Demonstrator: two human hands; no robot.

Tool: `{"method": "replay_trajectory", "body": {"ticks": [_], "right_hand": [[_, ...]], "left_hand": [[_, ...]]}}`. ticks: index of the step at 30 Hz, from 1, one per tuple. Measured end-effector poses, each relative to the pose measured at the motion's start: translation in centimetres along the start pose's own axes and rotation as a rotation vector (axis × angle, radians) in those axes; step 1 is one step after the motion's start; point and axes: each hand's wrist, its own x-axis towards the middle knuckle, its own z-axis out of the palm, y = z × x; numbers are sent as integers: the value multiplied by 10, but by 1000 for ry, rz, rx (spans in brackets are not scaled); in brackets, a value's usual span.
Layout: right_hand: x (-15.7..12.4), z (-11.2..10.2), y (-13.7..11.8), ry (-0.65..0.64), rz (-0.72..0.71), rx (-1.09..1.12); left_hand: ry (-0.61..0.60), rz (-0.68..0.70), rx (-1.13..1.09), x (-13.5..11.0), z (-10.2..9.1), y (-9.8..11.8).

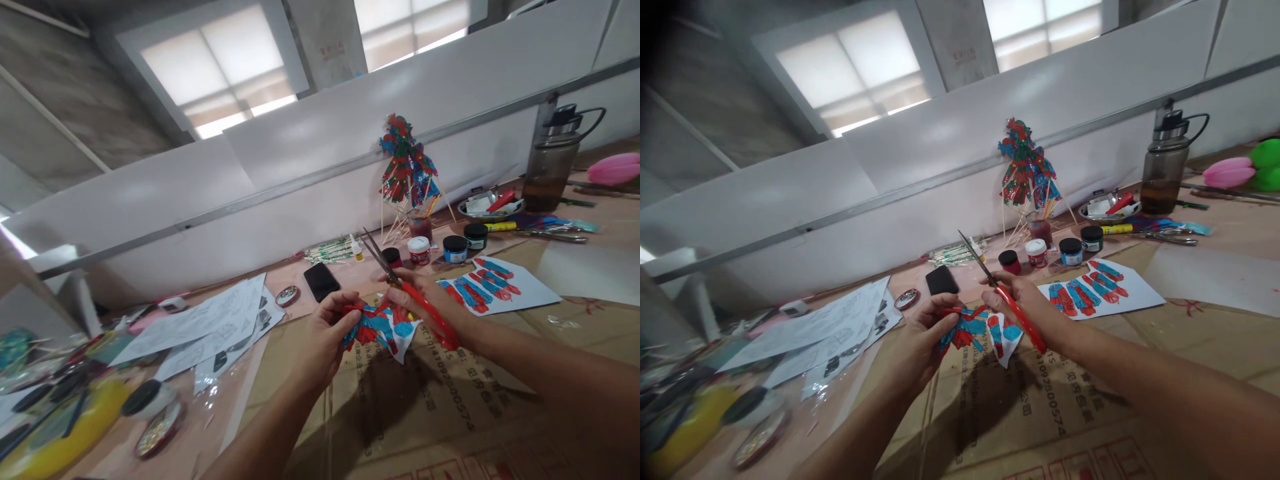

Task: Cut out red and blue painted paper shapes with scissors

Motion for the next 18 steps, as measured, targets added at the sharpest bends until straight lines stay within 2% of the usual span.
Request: {"method": "replay_trajectory", "body": {"ticks": [2, 4, 7, 10, 14, 18], "right_hand": [[-1, 4, 2, -26, 73, 121], [-1, 6, 6, -76, 81, 206], [-2, 6, 11, -144, 87, 256], [-2, 5, 13, -149, 87, 275], [-1, 6, 14, -111, 100, 273], [-1, 7, 20, -42, 134, 240]], "left_hand": [[-29, 28, 35, 0, -1, -3], [-74, 28, 75, 0, -3, -6], [-143, 16, 151, -1, -4, -8], [-170, 25, 222, -1, -3, -9], [-142, 6, 210, -2, 0, -10], [-32, -81, 101, -3, 6, -15]]}}
